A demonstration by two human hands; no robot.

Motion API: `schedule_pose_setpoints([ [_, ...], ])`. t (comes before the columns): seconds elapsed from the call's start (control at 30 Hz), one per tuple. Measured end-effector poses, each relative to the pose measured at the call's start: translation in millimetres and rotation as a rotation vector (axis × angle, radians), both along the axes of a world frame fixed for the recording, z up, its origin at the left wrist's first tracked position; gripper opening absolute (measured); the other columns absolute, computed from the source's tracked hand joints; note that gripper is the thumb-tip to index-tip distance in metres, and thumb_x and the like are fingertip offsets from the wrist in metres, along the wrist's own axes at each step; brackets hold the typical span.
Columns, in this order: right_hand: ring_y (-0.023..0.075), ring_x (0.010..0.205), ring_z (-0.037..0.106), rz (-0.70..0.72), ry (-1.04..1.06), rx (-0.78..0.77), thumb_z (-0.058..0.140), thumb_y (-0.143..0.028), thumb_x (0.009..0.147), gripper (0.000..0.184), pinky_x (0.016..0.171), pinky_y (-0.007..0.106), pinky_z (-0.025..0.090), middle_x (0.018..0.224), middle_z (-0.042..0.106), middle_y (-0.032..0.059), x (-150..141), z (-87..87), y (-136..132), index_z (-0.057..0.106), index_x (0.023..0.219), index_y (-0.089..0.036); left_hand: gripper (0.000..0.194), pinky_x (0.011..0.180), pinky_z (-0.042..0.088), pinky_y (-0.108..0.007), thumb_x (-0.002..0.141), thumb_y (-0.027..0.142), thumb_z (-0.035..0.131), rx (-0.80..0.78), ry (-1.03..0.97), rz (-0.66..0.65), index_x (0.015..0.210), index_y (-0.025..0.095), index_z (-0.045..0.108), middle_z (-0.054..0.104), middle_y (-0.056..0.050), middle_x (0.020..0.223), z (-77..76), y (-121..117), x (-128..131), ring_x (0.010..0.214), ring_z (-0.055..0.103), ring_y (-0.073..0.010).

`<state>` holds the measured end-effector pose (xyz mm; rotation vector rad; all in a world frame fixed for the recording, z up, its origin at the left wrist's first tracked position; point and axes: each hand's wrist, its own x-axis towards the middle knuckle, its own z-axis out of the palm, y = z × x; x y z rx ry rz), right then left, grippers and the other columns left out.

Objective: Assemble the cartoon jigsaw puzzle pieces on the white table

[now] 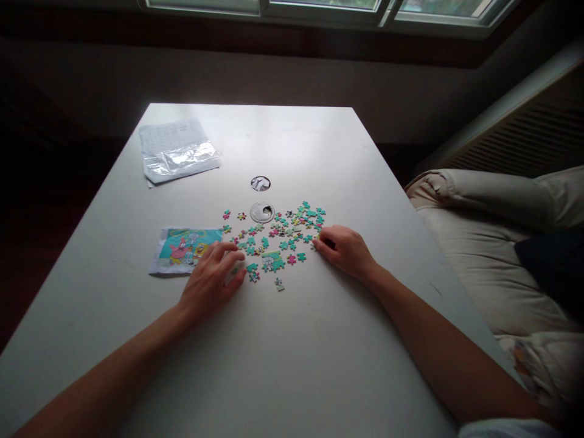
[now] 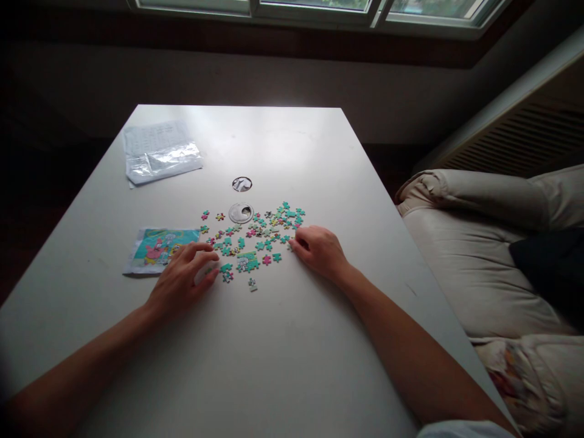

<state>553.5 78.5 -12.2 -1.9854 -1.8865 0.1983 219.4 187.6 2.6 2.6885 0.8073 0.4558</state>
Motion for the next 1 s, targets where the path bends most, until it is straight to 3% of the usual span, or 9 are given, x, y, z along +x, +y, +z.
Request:
schedule_pose_setpoints([
  [0.17, 0.0156, 0.065, 0.045, -0.007, -0.005, 0.000, 0.056, -0.036, 0.094, 0.028, 0.064, 0.028, 0.029, 0.068, 0.050, -0.0002, -0.1, -0.5, 0.0, 0.050, 0.072, -0.021, 0.016, 0.105, 0.044, -0.046, 0.097, 0.028, 0.054, 0.021, -0.034, -0.014, 0.109, 0.022, 0.063, 0.060, -0.008, 0.124, 1.1, -2.0, -0.5, 0.118, 0.054, -0.0269],
  [0.4, 0.0153, 0.065, 0.044, -0.004, -0.009, 0.005, 0.056, -0.036, 0.094, 0.028, 0.064, 0.028, 0.029, 0.067, 0.049, -0.0006, -0.1, -0.3, 0.1, 0.049, 0.072, -0.021, 0.018, 0.098, 0.044, -0.051, 0.096, 0.033, 0.053, 0.091, 0.061, 0.186, 0.103, 0.022, 0.066, 0.063, -0.008, 0.110, 5.1, 1.3, -1.2, 0.107, 0.058, -0.0292],
  [0.67, 0.0156, 0.065, 0.045, -0.003, -0.008, 0.004, 0.056, -0.036, 0.095, 0.028, 0.064, 0.029, 0.029, 0.068, 0.050, -0.0003, -0.4, 0.1, 0.3, 0.050, 0.072, -0.021, 0.021, 0.105, 0.043, -0.049, 0.096, 0.033, 0.054, 0.065, 0.077, 0.137, 0.112, 0.021, 0.063, 0.058, -0.010, 0.125, 2.6, 1.5, -0.5, 0.119, 0.053, -0.0301],
  [1.0, 0.0159, 0.066, 0.046, -0.014, -0.013, -0.007, 0.056, -0.037, 0.095, 0.027, 0.066, 0.029, 0.031, 0.068, 0.051, -0.0002, -0.8, 0.6, -0.1, 0.051, 0.073, -0.022, 0.019, 0.105, 0.045, -0.049, 0.097, 0.028, 0.055, 0.065, -0.017, 0.015, 0.113, 0.023, 0.063, 0.061, -0.008, 0.126, 0.0, -0.1, -0.3, 0.119, 0.055, -0.0284],
])
